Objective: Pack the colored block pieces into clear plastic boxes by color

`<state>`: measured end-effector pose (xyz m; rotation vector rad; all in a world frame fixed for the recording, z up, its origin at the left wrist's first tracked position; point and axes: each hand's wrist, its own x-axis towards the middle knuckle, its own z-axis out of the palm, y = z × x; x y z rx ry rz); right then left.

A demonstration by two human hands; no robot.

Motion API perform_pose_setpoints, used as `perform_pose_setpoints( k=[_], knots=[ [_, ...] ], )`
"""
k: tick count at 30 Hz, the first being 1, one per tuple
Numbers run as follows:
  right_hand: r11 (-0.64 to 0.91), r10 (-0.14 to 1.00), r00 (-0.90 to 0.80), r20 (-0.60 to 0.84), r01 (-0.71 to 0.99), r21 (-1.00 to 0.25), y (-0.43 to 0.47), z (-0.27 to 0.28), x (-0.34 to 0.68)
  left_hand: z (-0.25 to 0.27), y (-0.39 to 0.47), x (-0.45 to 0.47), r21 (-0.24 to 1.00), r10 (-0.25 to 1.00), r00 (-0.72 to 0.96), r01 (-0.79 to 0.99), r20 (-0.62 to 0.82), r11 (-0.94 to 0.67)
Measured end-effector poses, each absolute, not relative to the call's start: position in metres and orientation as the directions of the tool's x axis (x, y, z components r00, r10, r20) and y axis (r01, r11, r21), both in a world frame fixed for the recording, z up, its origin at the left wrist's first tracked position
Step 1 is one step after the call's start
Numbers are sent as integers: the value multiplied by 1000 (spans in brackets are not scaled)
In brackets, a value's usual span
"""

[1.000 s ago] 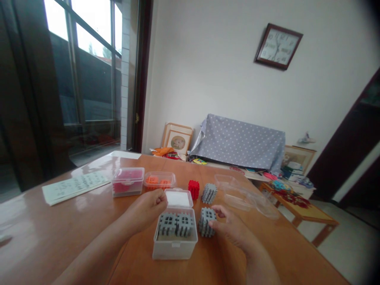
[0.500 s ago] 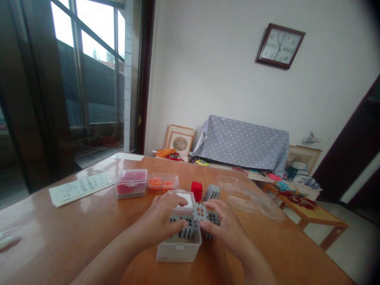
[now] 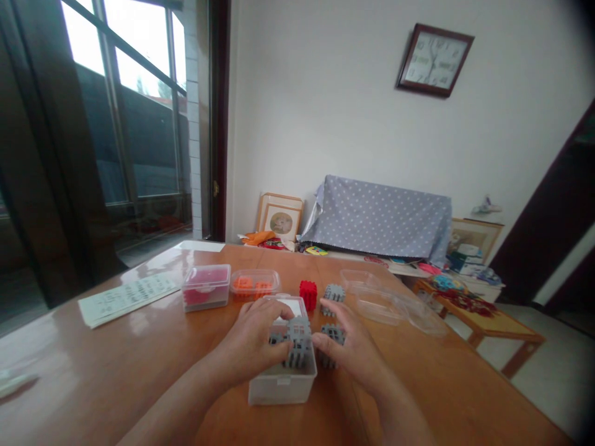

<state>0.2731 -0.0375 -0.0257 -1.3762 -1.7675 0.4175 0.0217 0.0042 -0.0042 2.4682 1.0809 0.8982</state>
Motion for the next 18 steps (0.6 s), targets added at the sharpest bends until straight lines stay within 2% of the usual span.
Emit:
perform_pose_setpoints(
  k=[6,18],
  knots=[
    [256,906,120,406,609,-751,-37,-26,281,3,4,16,426,767,530,637,362,-642],
    [239,904,148,401,602,-761,-35,-27,282,-5,2,25,365,770,572,679,282,-638]
  ],
)
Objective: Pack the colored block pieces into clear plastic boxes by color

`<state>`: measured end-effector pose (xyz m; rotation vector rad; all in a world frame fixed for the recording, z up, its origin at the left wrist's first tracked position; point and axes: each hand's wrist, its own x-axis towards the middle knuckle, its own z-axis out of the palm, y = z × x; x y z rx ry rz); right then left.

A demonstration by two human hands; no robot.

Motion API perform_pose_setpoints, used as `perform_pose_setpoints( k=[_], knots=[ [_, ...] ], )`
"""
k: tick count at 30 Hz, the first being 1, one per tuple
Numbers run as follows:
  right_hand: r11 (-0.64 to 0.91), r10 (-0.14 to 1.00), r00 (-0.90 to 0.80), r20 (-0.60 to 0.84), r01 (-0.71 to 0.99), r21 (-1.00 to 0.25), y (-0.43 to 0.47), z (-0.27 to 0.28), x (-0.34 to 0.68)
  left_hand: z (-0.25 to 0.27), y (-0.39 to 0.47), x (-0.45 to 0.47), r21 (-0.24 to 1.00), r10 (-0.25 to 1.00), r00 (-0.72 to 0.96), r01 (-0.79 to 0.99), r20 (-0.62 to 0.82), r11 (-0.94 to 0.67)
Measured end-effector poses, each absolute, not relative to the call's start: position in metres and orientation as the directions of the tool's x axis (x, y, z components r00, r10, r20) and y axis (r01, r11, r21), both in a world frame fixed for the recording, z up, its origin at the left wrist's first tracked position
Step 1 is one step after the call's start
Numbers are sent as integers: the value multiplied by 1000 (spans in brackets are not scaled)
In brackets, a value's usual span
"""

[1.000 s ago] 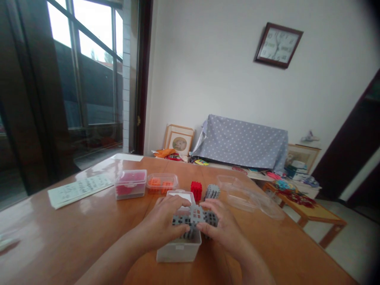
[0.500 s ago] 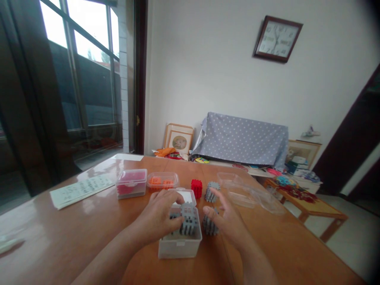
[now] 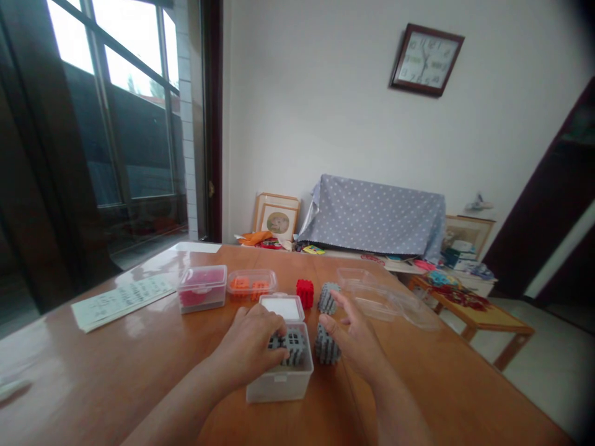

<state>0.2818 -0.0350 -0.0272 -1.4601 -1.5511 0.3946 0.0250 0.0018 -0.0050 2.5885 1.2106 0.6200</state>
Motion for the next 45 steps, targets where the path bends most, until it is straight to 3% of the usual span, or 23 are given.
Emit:
perform_pose_setpoints(
  k=[18,25,33,45],
  knots=[
    [226,898,188,397,578,-784,-35,-27,287,-6,0,28,333,744,601,665,292,-668],
    [151,936,175,305,583,-799,-35,-32,309,-5,0,26,329,732,623,654,276,-681],
    [83,992,34,120,532,-843,-37,-48,328,1,7,19,458,767,533,615,357,-641],
    [50,999,-26,44,391,-919,-31,-57,328,-4,30,2,613,815,446,542,370,-575]
  ],
)
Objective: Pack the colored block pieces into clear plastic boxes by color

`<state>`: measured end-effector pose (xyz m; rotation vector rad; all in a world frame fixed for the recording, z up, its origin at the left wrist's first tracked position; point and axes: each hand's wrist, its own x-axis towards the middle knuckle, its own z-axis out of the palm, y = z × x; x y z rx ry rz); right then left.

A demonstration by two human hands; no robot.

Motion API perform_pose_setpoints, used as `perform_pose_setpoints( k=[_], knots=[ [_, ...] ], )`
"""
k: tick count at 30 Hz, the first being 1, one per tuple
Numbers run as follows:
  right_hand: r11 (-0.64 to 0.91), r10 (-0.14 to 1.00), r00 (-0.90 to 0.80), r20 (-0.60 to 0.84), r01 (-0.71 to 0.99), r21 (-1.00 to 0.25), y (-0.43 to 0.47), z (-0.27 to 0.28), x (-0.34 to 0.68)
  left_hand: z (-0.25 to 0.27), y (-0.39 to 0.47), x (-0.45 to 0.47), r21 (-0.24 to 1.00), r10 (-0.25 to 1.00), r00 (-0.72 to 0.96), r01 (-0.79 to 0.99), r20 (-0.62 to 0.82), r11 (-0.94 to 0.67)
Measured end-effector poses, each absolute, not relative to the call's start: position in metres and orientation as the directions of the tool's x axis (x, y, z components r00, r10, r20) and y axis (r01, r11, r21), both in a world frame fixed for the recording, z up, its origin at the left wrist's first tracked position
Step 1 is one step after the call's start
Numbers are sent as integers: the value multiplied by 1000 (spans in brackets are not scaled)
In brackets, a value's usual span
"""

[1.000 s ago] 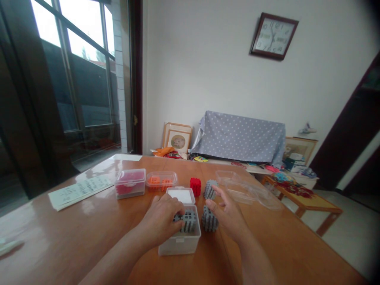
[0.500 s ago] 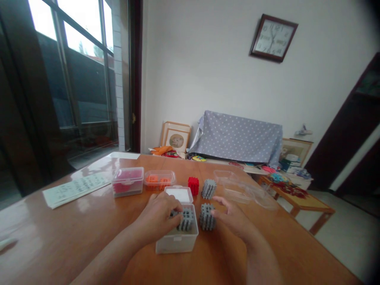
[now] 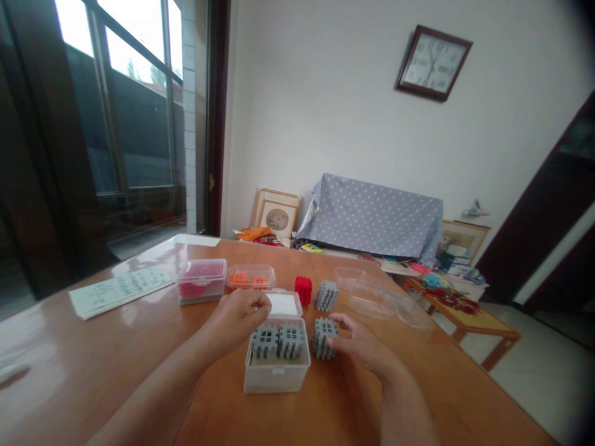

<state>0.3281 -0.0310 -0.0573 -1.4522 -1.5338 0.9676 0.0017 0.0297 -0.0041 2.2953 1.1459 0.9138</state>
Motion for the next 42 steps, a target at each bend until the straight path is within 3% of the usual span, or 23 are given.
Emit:
perform_pose_setpoints(
  k=[14,20,29,34,42],
  knots=[
    [119,979,59,195,610,-784,-38,-34,317,-9,32,0,662,845,413,534,339,-526],
    [317,938,-122,325,684,-657,-41,-20,265,-16,37,-4,668,865,378,554,331,-497],
    [336,935,-240,260,834,-438,-43,-9,199,-15,31,-7,686,892,354,576,279,-444],
    [330,940,-259,223,855,-401,-36,-12,193,-8,26,-8,688,904,374,601,207,-406],
    [333,941,-278,194,867,-371,-31,-17,197,-1,20,-8,670,892,404,607,205,-429]
  ],
)
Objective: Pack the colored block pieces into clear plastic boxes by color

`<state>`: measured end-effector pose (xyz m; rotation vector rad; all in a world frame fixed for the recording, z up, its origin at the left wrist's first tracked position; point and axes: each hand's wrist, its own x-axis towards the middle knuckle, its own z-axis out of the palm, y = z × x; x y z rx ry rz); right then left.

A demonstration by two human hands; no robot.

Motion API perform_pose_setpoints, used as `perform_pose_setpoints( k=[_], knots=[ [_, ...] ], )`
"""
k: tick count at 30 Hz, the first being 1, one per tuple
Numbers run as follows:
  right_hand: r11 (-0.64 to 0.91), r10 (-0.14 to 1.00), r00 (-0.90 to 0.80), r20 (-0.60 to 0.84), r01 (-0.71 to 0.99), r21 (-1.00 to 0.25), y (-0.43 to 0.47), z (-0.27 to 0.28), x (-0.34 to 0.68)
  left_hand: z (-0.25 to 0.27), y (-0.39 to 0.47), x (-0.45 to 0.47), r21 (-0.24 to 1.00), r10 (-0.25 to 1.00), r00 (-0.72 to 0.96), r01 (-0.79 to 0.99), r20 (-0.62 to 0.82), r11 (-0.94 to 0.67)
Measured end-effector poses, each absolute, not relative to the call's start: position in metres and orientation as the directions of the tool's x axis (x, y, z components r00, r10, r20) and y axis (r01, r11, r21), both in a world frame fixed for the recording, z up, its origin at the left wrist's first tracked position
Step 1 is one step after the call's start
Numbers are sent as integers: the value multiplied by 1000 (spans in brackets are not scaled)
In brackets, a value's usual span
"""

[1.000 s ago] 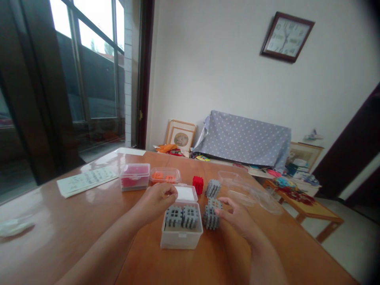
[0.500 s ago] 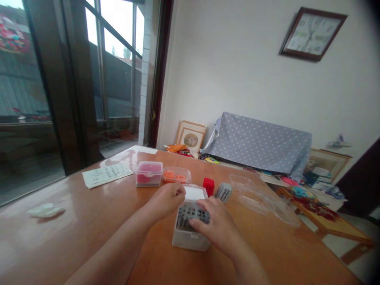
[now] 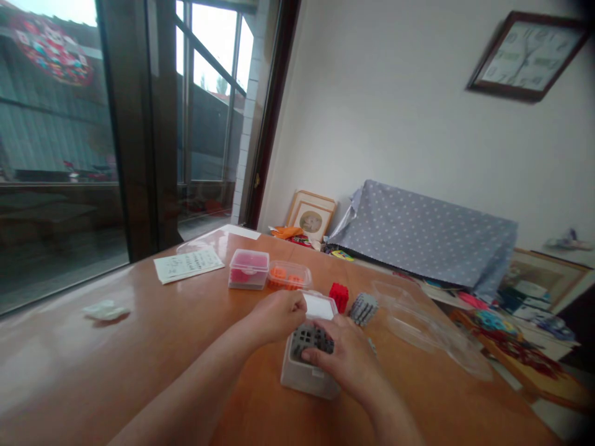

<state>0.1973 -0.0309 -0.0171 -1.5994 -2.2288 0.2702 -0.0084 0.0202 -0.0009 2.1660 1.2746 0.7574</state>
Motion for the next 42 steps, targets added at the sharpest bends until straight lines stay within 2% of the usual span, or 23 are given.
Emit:
perform_pose_setpoints(
  k=[8,22,26,30,35,42],
  knots=[
    [331,942,-264,207,832,-445,-29,-23,203,-6,21,-6,666,890,405,608,210,-433],
    [323,944,-259,203,847,-422,-25,-22,200,-3,17,-2,657,882,435,613,183,-439],
    [340,937,-253,241,820,-461,-22,-24,205,-2,17,-2,645,877,441,617,190,-450],
    [311,932,-114,344,738,-598,-19,-31,226,-2,15,-2,577,835,478,614,273,-539],
    [163,931,163,328,617,-770,-26,-32,262,0,9,2,453,770,559,625,309,-636],
    [110,895,305,326,557,-823,-36,-23,297,6,6,7,327,750,611,675,253,-661]
  ],
)
